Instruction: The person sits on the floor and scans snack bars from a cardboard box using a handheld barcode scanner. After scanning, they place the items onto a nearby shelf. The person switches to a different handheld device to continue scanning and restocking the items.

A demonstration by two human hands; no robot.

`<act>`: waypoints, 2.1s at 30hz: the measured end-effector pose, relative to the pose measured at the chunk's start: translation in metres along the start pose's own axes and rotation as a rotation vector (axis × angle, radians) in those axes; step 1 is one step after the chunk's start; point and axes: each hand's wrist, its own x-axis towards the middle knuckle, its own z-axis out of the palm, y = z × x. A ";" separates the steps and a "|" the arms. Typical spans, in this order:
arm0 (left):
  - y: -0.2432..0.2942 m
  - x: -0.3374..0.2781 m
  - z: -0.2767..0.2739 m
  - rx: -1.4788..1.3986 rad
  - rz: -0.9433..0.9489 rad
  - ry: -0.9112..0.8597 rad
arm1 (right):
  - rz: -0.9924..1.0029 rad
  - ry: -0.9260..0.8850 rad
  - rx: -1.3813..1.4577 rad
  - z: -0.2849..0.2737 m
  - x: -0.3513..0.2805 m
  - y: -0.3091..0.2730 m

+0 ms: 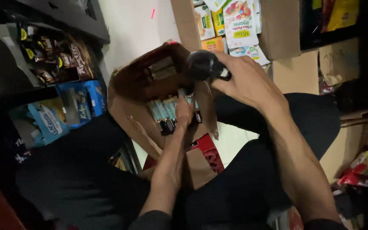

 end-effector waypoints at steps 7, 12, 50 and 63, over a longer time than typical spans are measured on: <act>-0.024 0.015 -0.066 -0.027 0.026 -0.094 | 0.013 -0.078 -0.027 -0.004 -0.012 -0.008; 0.013 0.018 -0.098 -0.646 -0.088 -0.265 | 0.037 -0.188 0.002 0.016 -0.004 0.013; 0.105 -0.045 -0.162 -0.815 0.044 -0.393 | 0.079 -0.287 0.001 0.011 -0.005 -0.014; -0.112 0.169 -0.021 1.262 0.700 0.590 | 0.075 -0.246 -0.007 0.013 0.013 -0.001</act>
